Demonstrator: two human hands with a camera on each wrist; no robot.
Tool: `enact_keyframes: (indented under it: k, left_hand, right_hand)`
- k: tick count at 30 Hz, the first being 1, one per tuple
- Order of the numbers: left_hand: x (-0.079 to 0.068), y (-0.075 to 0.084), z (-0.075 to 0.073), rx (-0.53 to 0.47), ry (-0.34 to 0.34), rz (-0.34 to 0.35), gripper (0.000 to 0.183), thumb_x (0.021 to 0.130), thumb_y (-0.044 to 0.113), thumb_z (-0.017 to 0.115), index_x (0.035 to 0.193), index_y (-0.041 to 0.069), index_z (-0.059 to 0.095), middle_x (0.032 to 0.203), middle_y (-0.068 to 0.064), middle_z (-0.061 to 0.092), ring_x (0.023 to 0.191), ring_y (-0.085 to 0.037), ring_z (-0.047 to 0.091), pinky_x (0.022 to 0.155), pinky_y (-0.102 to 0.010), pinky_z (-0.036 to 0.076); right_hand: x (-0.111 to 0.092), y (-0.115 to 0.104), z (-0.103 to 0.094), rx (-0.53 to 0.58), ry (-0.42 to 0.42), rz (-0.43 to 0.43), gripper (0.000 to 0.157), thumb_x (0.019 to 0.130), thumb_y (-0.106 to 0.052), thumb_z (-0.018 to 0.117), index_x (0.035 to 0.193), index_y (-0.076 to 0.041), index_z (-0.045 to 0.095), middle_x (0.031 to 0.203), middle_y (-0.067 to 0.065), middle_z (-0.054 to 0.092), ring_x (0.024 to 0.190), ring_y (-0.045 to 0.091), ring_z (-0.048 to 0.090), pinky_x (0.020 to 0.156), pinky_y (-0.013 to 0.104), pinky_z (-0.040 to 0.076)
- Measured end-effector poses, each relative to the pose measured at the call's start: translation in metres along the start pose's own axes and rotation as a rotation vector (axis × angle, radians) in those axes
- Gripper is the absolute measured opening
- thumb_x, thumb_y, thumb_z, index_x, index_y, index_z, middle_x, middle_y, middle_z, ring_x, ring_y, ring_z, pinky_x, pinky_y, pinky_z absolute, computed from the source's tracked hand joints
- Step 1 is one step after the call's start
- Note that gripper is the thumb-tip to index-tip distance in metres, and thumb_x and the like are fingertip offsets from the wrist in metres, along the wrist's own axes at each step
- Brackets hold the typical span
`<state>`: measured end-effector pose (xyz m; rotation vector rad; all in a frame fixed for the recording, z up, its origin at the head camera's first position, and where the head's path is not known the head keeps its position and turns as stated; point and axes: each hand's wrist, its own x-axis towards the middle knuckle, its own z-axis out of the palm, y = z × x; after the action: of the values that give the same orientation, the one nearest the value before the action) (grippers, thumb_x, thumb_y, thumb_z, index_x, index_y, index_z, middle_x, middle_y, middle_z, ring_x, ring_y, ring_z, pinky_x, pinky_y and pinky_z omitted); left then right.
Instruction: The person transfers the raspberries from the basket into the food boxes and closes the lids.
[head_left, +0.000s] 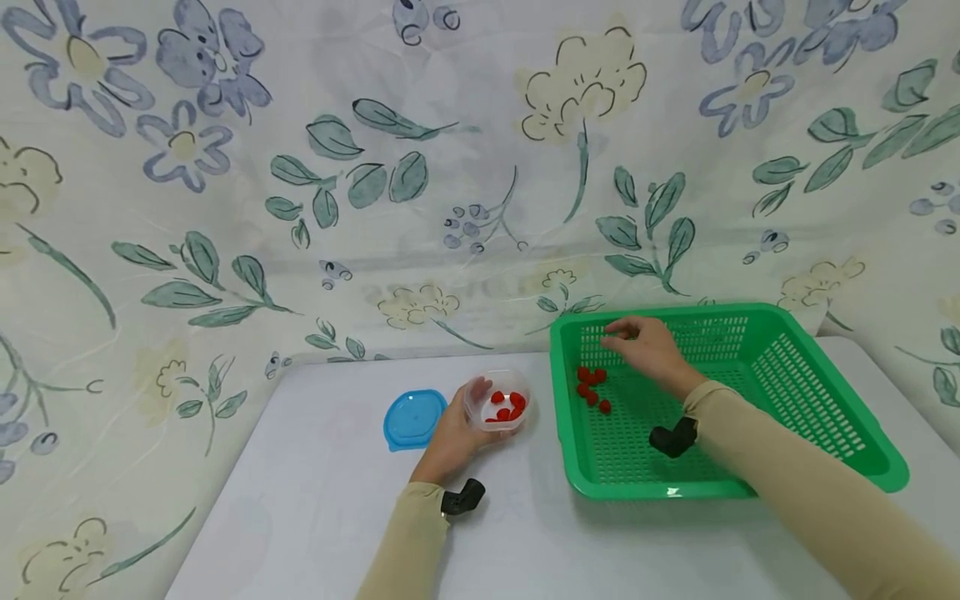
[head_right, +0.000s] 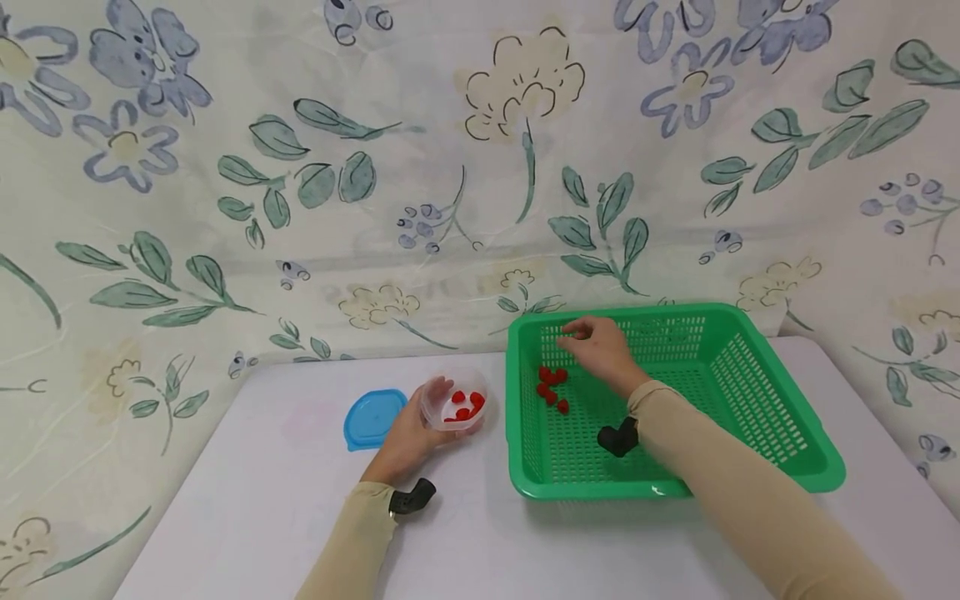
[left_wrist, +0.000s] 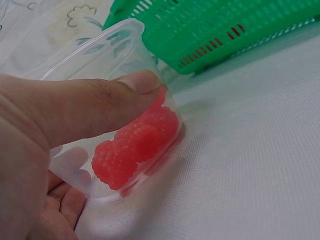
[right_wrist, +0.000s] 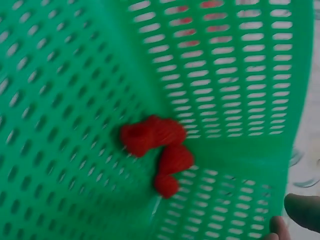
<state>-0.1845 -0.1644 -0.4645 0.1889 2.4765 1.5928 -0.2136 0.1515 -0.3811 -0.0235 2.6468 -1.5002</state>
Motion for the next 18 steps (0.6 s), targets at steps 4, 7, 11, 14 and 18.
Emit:
enact_keyframes:
  k: [4,7,11,14,18]
  left_hand:
    - [0.000,0.000,0.001,-0.004,0.001,0.003,0.098,0.075,0.030,0.091,0.154,0.016,0.036,0.151,0.002,0.048,0.142,-0.026,0.038,0.107,-0.050,0.045]
    - [0.000,0.000,0.001,-0.007,-0.001,0.004,0.098,0.074,0.030,0.091,0.154,0.016,0.036,0.151,0.002,0.048,0.142,-0.026,0.039,0.107,-0.050,0.045]
    - [0.000,0.001,0.000,-0.006,-0.003,0.007,0.098,0.074,0.031,0.091,0.154,0.016,0.035,0.151,0.002,0.049,0.141,-0.026,0.039,0.106,-0.050,0.046]
    - [0.000,0.001,0.000,-0.002,-0.004,0.010,0.098,0.075,0.029,0.091,0.154,0.015,0.035,0.150,0.002,0.049,0.141,-0.026,0.039,0.106,-0.049,0.046]
    - [0.000,0.001,-0.001,-0.012,-0.009,0.015,0.096,0.075,0.026,0.090,0.154,0.014,0.036,0.150,0.001,0.049,0.141,-0.027,0.039,0.107,-0.049,0.045]
  right_hand:
    - [0.004,0.009,-0.001,0.005,-0.037,0.034,0.038,0.101,-0.019,0.060,0.131,0.005,0.060,0.130,0.026,0.056,0.120,0.042,0.052,0.093,0.052,0.049]
    - [0.007,0.013,0.000,-0.009,-0.076,0.079,0.038,0.101,-0.020,0.061,0.131,0.003,0.061,0.136,0.027,0.054,0.125,0.043,0.050,0.099,0.055,0.047]
    - [0.010,0.019,0.003,-0.023,-0.126,0.125,0.036,0.099,-0.019,0.062,0.129,0.002,0.063,0.143,0.026,0.050,0.130,0.044,0.047,0.103,0.056,0.044]
    - [0.013,0.024,0.006,-0.034,-0.141,0.142,0.036,0.097,-0.017,0.064,0.128,0.002,0.064,0.146,0.027,0.046,0.132,0.045,0.045,0.104,0.057,0.043]
    - [0.014,0.028,0.010,-0.061,-0.152,0.149,0.036,0.094,-0.015,0.068,0.125,0.004,0.065,0.145,0.028,0.047,0.130,0.044,0.046,0.104,0.056,0.043]
